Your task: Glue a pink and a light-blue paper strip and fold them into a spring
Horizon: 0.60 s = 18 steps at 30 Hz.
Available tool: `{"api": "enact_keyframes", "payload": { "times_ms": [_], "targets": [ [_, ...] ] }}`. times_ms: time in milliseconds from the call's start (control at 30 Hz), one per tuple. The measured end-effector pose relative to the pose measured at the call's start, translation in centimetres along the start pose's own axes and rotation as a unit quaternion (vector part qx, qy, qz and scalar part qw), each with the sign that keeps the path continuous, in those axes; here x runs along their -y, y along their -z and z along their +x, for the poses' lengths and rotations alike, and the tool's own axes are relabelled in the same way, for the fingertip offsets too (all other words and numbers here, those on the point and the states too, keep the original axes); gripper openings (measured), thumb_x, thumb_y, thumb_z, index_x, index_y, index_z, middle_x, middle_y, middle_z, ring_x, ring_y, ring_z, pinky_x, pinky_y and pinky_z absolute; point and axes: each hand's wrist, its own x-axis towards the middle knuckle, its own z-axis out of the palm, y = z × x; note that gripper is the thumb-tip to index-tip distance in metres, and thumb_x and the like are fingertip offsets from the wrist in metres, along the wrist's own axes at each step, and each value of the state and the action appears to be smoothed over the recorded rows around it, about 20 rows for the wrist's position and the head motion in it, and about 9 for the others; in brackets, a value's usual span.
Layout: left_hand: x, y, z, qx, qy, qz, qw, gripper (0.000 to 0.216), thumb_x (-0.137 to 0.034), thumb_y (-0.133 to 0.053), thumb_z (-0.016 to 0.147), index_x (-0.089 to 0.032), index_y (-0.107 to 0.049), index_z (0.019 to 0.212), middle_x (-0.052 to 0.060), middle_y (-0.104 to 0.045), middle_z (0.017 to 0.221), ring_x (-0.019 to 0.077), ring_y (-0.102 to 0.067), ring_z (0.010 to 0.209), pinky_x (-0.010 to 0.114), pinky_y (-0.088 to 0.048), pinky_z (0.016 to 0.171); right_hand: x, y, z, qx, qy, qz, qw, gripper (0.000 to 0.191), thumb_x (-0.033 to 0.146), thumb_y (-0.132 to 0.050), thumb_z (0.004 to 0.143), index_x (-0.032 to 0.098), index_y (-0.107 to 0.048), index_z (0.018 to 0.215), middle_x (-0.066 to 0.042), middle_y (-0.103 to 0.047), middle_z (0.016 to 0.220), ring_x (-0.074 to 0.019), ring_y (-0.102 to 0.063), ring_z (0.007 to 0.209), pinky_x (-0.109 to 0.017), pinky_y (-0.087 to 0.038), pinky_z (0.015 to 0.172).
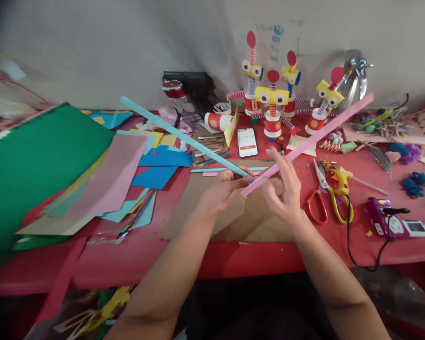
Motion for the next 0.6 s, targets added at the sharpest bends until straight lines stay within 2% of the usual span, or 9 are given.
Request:
{"api": "enact_keyframes", "payload": {
  "times_ms": [100, 167, 333, 600],
  "targets": [
    [0.5, -0.8, -0.1, 0.022, 0.044, -0.026, 0.998, 0.023, -0.031, -0.079, 0.065, -0.017, -0.064, 0.075, -0.002, -0.064, 0.067, 0.0108, -0.061, 0.064, 0.025, -0.050, 0.065, -0.5, -0.4, 0.6, -0.049, -0.110, 0.052, 0.991, 0.056, 0.024, -0.059, 0.080, 0.032, -0.050, 0.135, -0.008, -0.059, 0.132, -0.0199, -0.064, 0.095, -0.036, -0.056, 0.075],
    [0.7, -1.0, -0.1, 0.028, 0.066, -0.055, 0.996, 0.024, -0.031, -0.078, 0.068, -0.017, -0.063, 0.080, -0.001, -0.066, 0.072, 0.0125, -0.065, 0.066, 0.028, -0.053, 0.067, -1.0, -0.5, 1.0, -0.059, -0.147, 0.074, 0.985, 0.054, 0.023, -0.062, 0.077, 0.031, -0.054, 0.130, -0.007, -0.061, 0.129, -0.0181, -0.064, 0.091, -0.033, -0.056, 0.072],
    [0.9, -0.9, 0.0, 0.016, 0.083, -0.089, 0.992, 0.022, -0.026, -0.077, 0.071, -0.017, -0.059, 0.082, 0.000, -0.067, 0.073, 0.0143, -0.069, 0.065, 0.026, -0.056, 0.063, -1.9, -0.4, 1.5, -0.070, -0.168, 0.090, 0.979, 0.055, 0.021, -0.063, 0.074, 0.030, -0.056, 0.128, -0.007, -0.062, 0.125, -0.0166, -0.063, 0.089, -0.031, -0.054, 0.071],
    [0.6, -1.0, -0.3, 0.028, 0.074, -0.085, 0.993, 0.026, -0.012, -0.078, 0.063, -0.016, -0.060, 0.081, 0.000, -0.069, 0.073, 0.0156, -0.070, 0.071, 0.031, -0.058, 0.073, -2.2, -0.2, 1.7, -0.051, -0.181, 0.090, 0.978, 0.058, 0.019, -0.062, 0.076, 0.033, -0.051, 0.132, -0.005, -0.062, 0.123, -0.0149, -0.062, 0.081, -0.032, -0.056, 0.069]
  ]
}}
